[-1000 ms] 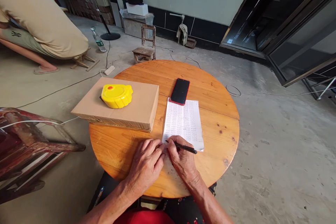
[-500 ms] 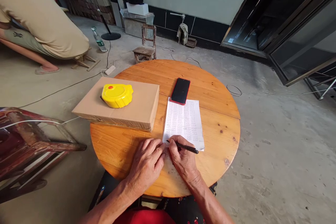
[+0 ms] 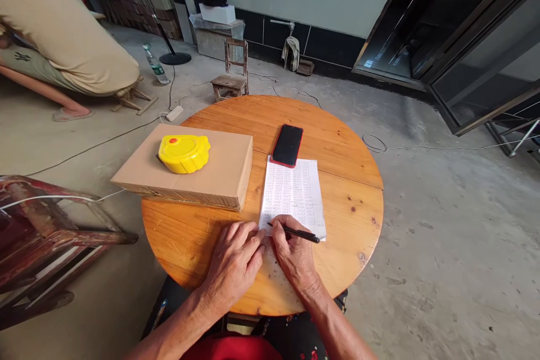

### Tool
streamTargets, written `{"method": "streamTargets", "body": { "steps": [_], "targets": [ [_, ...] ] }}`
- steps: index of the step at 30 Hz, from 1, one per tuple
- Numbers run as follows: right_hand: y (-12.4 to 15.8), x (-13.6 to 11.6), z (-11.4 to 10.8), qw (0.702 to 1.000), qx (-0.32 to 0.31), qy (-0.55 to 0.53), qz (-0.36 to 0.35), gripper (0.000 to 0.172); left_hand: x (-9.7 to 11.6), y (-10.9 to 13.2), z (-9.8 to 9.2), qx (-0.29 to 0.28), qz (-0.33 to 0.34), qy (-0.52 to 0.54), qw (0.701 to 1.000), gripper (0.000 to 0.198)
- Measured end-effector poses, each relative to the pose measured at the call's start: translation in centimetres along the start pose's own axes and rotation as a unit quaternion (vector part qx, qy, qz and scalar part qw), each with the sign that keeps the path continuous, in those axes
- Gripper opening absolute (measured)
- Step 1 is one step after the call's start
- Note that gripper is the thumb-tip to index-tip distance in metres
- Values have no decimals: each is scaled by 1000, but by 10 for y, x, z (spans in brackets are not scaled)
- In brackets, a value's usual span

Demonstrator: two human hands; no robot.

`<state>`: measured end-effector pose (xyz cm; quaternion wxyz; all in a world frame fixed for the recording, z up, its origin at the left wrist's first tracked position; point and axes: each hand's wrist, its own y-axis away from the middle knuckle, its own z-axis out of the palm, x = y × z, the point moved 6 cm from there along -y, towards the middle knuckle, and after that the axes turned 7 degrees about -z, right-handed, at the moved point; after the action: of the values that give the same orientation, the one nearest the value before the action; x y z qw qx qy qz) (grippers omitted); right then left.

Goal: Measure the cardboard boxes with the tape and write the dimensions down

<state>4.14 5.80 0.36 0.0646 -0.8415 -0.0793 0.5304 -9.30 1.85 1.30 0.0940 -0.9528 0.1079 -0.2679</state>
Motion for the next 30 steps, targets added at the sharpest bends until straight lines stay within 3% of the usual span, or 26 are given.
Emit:
{"method": "streamTargets", "body": {
  "steps": [30],
  "targets": [
    [-3, -9, 1, 996, -4, 72, -48, 21, 1, -1, -2, 7, -8, 11, 1000, 26]
  ]
}}
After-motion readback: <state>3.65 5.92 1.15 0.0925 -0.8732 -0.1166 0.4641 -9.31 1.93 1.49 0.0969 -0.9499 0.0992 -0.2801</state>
